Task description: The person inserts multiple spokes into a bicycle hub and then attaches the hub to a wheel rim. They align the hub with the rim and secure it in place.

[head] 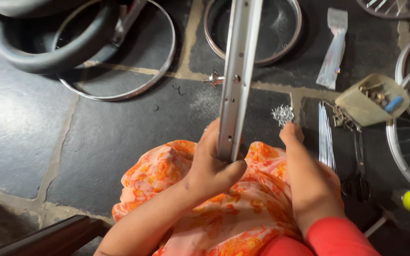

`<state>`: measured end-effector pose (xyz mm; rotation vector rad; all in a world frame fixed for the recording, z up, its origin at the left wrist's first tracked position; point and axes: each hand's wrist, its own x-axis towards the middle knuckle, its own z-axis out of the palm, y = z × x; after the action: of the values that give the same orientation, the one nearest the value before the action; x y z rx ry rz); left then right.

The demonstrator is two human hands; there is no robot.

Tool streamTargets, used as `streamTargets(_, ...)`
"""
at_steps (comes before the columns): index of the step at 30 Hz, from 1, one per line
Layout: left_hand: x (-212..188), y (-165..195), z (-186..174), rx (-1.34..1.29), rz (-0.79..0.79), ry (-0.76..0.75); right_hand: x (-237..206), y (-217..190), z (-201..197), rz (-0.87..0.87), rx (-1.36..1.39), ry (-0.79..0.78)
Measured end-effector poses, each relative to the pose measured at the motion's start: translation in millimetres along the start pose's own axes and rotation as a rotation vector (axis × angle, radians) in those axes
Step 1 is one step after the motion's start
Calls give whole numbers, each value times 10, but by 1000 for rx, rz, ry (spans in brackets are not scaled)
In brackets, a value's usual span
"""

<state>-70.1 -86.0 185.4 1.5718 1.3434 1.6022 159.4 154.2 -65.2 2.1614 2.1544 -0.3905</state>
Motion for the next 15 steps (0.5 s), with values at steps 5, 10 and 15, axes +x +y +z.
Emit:
streamTargets(5, 132, -182, 73, -4, 120, 65, -163, -303, -329, -227, 480, 290)
streamTargets(10, 254, -360, 109, -29, -7, 52, -913, -662, -1264, -530, 1290, 178)
streamTargets(15, 371, -492, 159, -19, 2, 78, -1710, -1029, -2269, -1129, 913, 536)
